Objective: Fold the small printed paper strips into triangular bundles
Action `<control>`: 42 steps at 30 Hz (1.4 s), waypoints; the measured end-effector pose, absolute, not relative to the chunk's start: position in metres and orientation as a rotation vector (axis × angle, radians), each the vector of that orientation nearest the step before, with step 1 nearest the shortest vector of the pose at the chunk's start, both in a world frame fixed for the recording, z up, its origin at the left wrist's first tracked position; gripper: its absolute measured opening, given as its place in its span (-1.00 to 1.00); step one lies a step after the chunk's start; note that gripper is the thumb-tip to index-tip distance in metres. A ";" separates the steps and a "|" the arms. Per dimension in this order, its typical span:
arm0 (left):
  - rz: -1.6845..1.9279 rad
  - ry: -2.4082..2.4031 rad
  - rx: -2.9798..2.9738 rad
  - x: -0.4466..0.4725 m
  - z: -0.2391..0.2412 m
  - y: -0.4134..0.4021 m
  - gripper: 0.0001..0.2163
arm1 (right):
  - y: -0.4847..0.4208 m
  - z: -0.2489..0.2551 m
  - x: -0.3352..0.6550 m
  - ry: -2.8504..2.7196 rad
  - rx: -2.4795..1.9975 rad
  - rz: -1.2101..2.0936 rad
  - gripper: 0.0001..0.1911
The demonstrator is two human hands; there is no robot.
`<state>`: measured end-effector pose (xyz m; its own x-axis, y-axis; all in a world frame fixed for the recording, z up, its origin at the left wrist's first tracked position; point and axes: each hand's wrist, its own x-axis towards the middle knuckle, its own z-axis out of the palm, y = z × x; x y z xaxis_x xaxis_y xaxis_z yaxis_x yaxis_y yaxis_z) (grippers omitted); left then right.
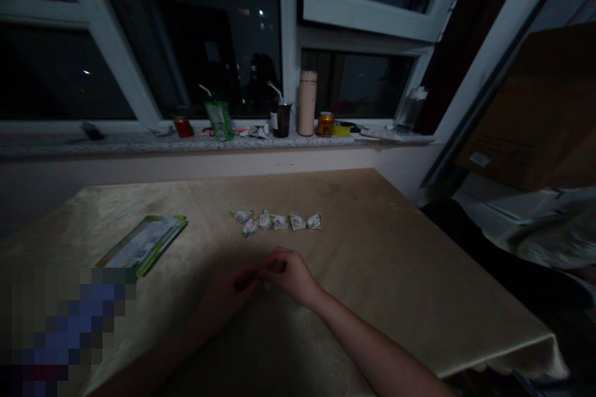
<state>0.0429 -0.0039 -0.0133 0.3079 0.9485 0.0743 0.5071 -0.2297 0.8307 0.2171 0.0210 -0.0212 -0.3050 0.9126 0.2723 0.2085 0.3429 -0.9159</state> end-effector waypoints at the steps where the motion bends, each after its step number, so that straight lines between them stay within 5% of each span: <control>1: 0.783 1.292 1.850 0.043 -0.013 -0.004 -0.77 | 0.021 -0.021 0.217 -1.739 -1.012 1.019 -0.79; 42: 0.886 1.347 1.851 0.042 -0.007 -0.004 -0.76 | 0.020 -0.019 0.218 -1.705 -0.993 0.954 -0.84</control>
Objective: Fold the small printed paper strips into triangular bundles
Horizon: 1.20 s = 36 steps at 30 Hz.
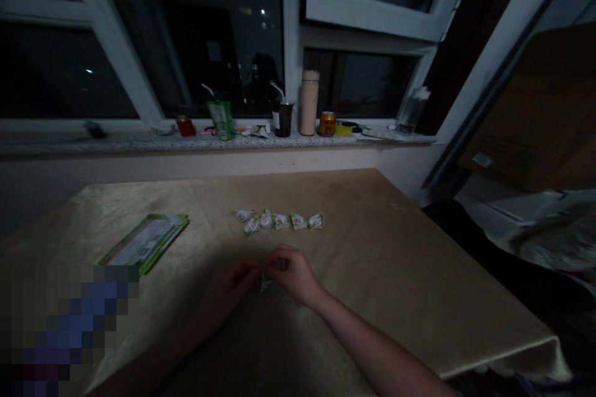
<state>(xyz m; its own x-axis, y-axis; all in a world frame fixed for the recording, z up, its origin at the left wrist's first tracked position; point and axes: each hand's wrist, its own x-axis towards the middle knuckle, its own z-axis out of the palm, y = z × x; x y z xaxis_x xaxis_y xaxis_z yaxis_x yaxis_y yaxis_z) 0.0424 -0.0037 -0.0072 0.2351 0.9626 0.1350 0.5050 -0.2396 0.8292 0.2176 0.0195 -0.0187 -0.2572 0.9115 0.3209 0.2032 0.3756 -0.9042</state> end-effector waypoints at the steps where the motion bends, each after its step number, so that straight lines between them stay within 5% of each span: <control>1: 0.896 1.353 1.847 0.042 -0.007 -0.004 -0.76 | 0.020 -0.019 0.218 -1.706 -0.993 0.952 -0.85; 12: 0.979 1.404 1.798 0.044 -0.007 -0.003 -0.77 | 0.024 -0.024 0.220 -1.686 -1.026 1.038 -0.97; 21: 1.016 1.305 1.787 0.041 -0.008 -0.002 -0.75 | 0.025 -0.032 0.216 -1.482 -0.979 1.461 -0.78; 36: 1.012 1.320 1.676 0.043 -0.010 0.005 -0.77 | 0.030 -0.029 0.219 -1.324 -1.072 1.490 -0.63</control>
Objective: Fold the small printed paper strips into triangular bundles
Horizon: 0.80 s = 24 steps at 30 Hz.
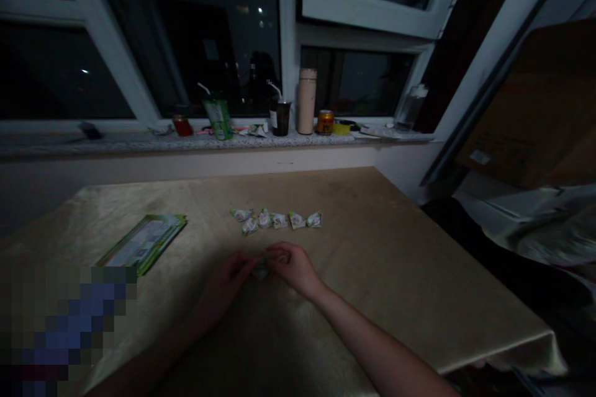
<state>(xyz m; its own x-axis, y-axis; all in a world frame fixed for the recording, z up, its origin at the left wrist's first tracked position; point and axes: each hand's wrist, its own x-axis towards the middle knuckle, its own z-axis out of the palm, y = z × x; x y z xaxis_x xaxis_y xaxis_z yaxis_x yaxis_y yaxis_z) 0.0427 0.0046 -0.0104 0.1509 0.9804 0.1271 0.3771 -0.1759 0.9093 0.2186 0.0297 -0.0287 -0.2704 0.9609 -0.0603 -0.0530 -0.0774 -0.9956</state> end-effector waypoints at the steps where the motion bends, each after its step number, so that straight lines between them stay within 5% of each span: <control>1: 1.015 1.317 1.673 0.042 -0.011 0.005 -0.77 | 0.030 -0.029 0.220 -1.347 -1.070 1.521 -0.60; 24: 0.735 1.095 1.560 0.031 -0.010 0.016 -0.65 | 0.033 -0.022 0.232 -1.530 -1.097 1.508 -0.71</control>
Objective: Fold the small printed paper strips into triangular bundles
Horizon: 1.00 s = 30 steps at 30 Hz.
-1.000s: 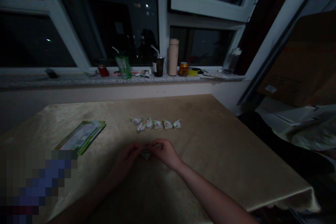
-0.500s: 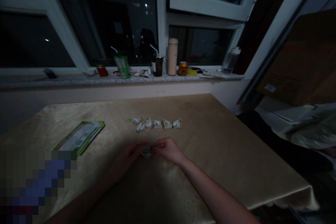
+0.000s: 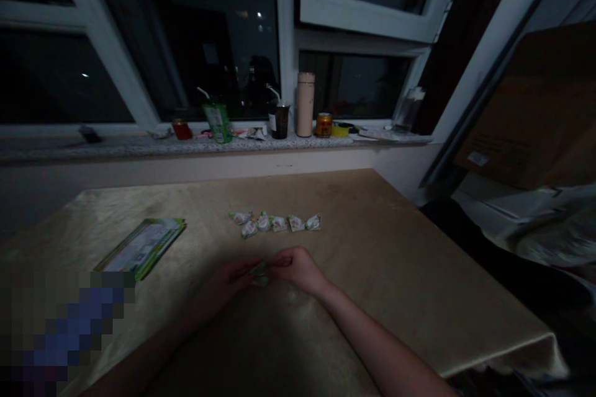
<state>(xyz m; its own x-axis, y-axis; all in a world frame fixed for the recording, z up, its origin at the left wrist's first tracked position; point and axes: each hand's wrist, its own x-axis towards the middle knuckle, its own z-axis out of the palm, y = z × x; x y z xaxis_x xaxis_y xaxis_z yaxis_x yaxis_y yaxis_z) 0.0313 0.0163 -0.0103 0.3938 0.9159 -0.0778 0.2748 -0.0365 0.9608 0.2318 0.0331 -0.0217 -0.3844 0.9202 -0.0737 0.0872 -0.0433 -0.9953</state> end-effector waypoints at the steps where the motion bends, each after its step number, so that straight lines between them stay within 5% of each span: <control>1: 0.728 1.080 1.563 0.031 -0.010 0.017 -0.67 | 0.033 -0.021 0.232 -1.537 -1.075 1.529 -0.69; 30: 0.782 1.033 1.190 0.026 -0.015 0.014 -0.70 | 0.031 -0.020 0.235 -1.266 -1.037 1.772 -0.87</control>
